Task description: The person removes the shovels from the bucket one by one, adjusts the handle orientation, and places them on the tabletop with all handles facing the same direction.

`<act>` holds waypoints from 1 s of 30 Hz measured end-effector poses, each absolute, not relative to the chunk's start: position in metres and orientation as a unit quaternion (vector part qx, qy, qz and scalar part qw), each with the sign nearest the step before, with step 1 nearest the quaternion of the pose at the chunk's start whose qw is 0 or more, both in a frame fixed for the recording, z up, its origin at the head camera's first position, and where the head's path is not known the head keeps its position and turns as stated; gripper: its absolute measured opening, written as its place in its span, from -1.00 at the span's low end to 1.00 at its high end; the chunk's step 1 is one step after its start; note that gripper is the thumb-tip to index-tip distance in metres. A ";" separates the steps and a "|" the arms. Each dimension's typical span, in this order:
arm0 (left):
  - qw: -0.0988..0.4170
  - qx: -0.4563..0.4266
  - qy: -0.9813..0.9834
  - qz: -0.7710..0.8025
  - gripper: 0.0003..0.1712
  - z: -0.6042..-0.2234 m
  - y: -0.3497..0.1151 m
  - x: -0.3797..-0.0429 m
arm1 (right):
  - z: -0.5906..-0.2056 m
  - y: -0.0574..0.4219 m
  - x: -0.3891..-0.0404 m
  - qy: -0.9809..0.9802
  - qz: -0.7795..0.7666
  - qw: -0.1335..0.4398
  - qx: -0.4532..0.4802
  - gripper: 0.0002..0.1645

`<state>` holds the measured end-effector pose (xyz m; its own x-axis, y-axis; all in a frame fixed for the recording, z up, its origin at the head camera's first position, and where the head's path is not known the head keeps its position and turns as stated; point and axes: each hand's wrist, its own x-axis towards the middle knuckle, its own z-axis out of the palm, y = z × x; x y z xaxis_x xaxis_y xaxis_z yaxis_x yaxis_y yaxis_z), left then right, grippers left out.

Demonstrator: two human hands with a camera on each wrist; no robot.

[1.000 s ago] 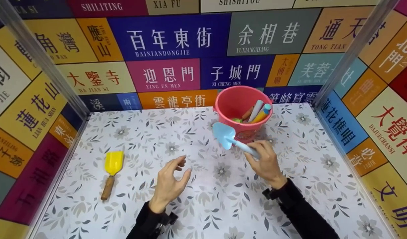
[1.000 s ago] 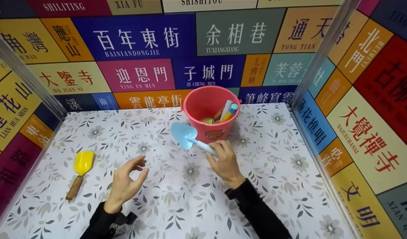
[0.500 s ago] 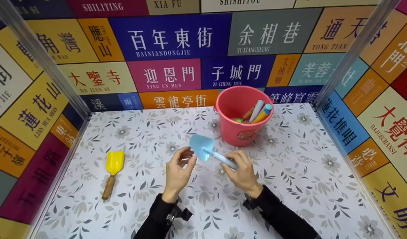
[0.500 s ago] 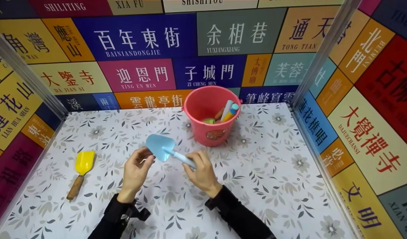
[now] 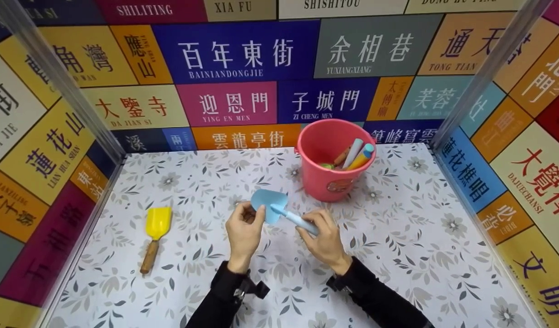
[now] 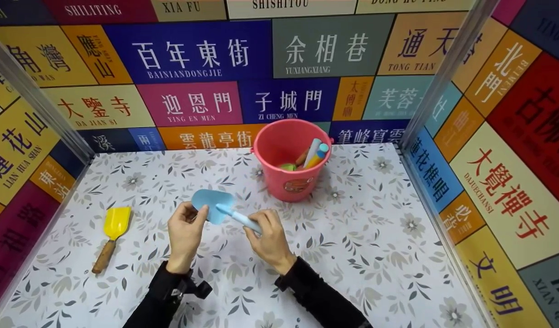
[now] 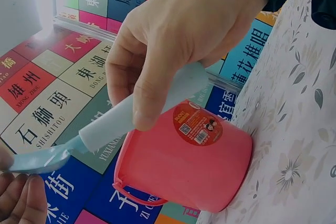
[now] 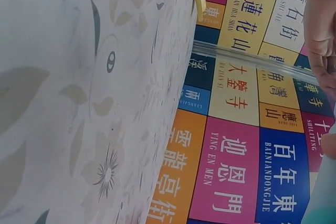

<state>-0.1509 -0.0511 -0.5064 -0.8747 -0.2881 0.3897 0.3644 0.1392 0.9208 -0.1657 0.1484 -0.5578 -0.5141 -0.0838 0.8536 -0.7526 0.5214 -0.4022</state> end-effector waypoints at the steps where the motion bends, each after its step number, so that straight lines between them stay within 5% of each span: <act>1: 0.256 -0.024 -0.713 -0.653 -0.91 -0.506 -0.051 -0.151 | -0.558 0.148 -0.166 -0.770 0.405 0.411 0.272 -0.53; 15: 0.353 -0.046 -0.728 -0.586 -0.83 -0.503 -0.051 -0.157 | -0.551 0.149 -0.161 -0.803 0.406 0.350 0.262 -0.45; 24: 0.353 -0.097 -0.743 -0.560 -0.92 -0.484 -0.067 -0.166 | -0.542 0.168 -0.158 -0.810 0.456 0.212 0.301 -0.42; 30: 0.340 -0.122 -0.753 -0.550 -0.95 -0.469 -0.074 -0.170 | -0.535 0.177 -0.159 -0.792 0.536 0.032 0.289 -0.49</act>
<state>-0.1704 -0.0735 -0.4694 -0.7393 -0.1896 0.6461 0.5575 0.3659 0.7452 -0.1588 0.1770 -0.5354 -0.8305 -0.4242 0.3609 -0.4927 0.2575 -0.8312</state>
